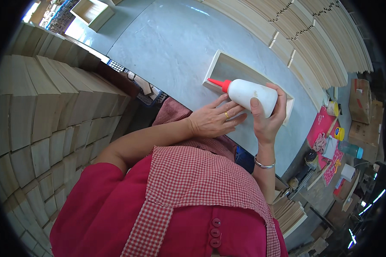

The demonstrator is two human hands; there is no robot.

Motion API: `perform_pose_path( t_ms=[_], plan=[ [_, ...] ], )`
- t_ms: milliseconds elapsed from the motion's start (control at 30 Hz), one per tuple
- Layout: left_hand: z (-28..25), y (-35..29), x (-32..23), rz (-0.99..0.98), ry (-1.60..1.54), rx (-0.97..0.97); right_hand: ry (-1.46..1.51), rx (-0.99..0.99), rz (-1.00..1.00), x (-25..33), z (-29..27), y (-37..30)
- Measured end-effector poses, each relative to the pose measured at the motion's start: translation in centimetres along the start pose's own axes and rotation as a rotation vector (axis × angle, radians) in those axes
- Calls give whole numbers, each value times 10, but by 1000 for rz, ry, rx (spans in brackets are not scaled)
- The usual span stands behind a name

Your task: The person assembles small rectangular wooden boxes by applying glue to the frame and attaching a wooden base. They use a pneumatic nail gun to secure the base to the frame and then stack the finished boxes on a nearby pile.

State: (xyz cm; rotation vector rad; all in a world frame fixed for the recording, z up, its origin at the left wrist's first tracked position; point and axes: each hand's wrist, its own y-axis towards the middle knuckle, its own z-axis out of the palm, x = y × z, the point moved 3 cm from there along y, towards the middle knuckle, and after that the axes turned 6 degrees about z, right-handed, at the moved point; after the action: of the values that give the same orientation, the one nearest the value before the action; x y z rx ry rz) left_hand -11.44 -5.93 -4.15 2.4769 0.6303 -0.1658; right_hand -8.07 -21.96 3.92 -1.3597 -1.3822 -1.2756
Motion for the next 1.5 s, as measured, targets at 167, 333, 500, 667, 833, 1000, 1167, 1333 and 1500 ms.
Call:
perform_pose_path(
  t_ms=[167, 333, 500, 667, 833, 1000, 1167, 1333, 1500],
  plan=[
    [1, -2, 1, 4, -1, -15, -124, 13, -94, -2, 0, 4],
    [2, -2, 2, 14, 45, -39, -221, 12, -249, 3, 4, 9],
    [0, -1, 2, 30, 80, -69, -262, -3, -335, 3, 7, 21],
    [-3, 1, 2, 26, 93, -65, -292, -57, -384, 2, 12, 37],
    [-7, 4, 2, 16, 82, -24, -324, -96, -402, 1, 13, 50],
    [-4, 3, 1, 9, 85, -11, -324, -113, -415, -2, 7, 49],
    [-2, 2, 1, 8, 82, -11, -366, -162, -393, 1, -9, 40],
    [-5, 4, -1, -9, 81, 8, -408, -238, -385, -1, -35, 30],
    [-6, 6, -2, -13, 82, 23, -488, -317, -371, 0, -63, 17]
  ],
)
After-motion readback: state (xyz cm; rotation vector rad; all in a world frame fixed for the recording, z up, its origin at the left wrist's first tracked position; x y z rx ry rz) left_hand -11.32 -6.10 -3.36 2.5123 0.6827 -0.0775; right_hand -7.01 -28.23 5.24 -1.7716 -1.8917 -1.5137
